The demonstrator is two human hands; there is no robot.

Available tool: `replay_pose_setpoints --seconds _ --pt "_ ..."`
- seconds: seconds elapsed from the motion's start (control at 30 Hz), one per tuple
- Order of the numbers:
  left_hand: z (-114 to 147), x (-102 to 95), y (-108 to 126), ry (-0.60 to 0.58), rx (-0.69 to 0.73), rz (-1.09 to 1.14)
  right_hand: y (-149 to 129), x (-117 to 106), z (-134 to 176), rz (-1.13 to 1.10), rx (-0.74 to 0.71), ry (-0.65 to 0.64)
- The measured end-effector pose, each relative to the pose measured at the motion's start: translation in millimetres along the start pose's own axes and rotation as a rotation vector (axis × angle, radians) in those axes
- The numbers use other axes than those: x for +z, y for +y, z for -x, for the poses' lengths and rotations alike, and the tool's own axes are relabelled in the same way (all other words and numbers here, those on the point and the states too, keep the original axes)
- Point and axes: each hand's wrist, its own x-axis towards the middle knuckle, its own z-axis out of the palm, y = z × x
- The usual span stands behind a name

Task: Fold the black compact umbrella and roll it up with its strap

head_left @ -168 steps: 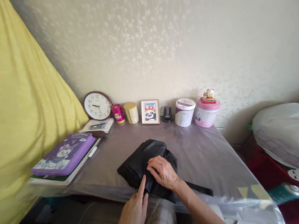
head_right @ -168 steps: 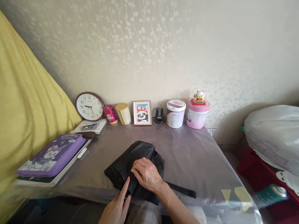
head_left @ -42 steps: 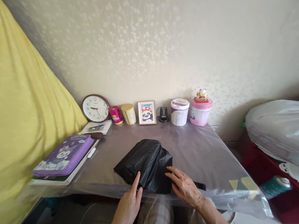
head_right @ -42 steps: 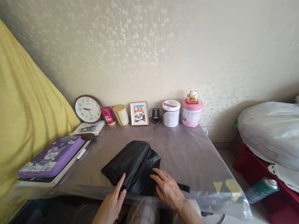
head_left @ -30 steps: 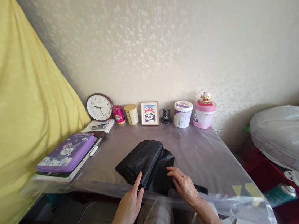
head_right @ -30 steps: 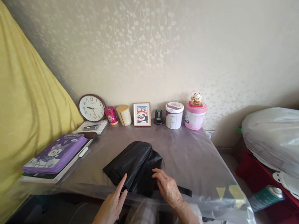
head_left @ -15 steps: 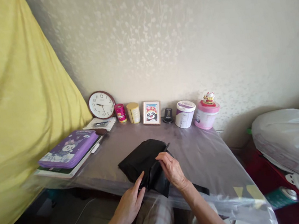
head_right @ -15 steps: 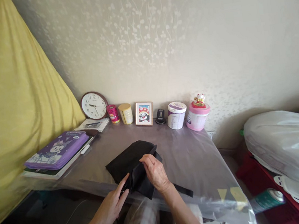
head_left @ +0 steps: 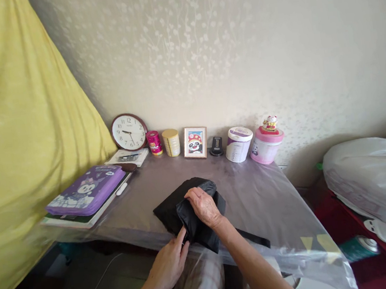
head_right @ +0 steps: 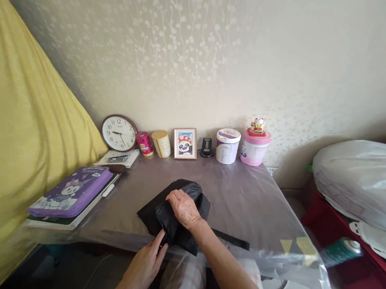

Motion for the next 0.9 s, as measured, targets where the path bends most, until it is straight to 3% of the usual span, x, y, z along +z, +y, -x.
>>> replay_pose_setpoints --seconds 0.2,0.37,0.7,0.9 --pt "0.2 2.5 -4.7 0.005 -0.007 -0.052 -0.4 20.4 -5.3 0.114 0.010 -0.075" --pt "2.1 0.8 -1.0 0.057 -0.068 0.028 0.1 28.2 -9.0 0.181 0.023 -0.116" --pt "0.2 -1.8 -0.7 -0.023 -0.017 0.006 0.7 23.3 -13.5 0.166 -0.013 -0.176" --pt "1.0 -0.1 0.7 -0.009 -0.024 0.112 -17.5 1.0 12.1 -0.019 -0.036 -0.038"
